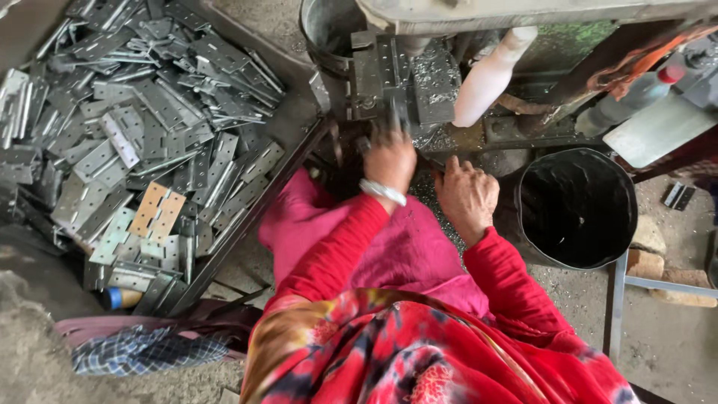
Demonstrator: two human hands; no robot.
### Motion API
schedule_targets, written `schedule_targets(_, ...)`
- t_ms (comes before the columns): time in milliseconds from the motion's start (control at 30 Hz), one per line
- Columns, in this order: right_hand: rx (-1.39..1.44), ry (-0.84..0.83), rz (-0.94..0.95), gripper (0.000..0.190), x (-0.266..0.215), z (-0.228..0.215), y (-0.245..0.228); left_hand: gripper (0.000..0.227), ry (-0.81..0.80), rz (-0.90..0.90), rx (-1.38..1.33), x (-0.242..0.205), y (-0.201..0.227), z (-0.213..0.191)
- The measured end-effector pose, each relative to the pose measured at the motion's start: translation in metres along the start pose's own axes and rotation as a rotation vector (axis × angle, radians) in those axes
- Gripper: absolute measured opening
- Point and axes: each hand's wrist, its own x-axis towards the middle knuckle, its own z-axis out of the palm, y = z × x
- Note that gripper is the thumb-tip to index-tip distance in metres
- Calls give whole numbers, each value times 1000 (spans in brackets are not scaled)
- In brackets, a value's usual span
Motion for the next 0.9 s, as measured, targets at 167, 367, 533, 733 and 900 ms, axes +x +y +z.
schedule_targets(167,17,-213,51,38,9,-7,1,36,7,132,23,10,14,35)
schedule_targets(367,-17,-263,-118,48,18,-1,18,59,-166,4,-303,40,-21,22)
schedule_targets(533,41,-370,-122,53,21,42,37,49,-65,25,-23,41,-18,7)
schedule_targets(733,234,-326,147,40,-38,103,44,50,26,-11,-76,49,-18,19)
schedule_targets(900,288,-419,176,55,-13,88,47,48,-53,68,-7,49,-19,29)
